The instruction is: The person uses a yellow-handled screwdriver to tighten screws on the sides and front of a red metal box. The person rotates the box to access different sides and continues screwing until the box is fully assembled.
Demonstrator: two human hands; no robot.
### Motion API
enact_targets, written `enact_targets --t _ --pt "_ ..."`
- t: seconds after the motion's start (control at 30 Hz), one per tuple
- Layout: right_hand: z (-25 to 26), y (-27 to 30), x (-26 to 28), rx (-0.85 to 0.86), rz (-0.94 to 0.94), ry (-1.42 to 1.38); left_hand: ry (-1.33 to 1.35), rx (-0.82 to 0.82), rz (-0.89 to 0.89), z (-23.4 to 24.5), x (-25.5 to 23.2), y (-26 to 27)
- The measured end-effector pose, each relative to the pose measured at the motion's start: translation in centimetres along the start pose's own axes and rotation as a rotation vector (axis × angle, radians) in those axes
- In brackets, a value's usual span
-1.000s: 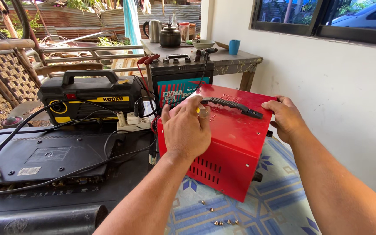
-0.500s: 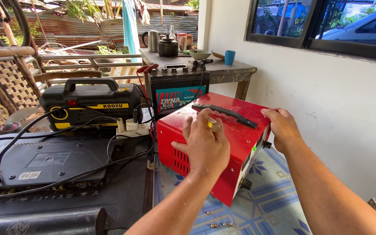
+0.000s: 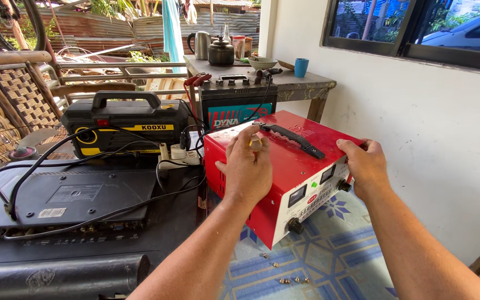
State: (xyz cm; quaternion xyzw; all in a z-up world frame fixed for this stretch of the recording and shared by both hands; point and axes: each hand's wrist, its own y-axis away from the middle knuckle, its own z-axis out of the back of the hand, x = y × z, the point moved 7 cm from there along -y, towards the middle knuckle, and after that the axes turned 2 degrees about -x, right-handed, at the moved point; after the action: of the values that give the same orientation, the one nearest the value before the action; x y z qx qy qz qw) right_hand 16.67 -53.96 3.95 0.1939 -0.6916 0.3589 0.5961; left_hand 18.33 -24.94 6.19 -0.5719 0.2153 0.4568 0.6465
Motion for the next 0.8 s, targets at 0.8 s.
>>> enact_targets --t 0.8 --pt "2.5 4.1 0.5 -0.015 -0.062 -0.019 -0.333 0.162 -0.060 1.4 -6.3 3.7"
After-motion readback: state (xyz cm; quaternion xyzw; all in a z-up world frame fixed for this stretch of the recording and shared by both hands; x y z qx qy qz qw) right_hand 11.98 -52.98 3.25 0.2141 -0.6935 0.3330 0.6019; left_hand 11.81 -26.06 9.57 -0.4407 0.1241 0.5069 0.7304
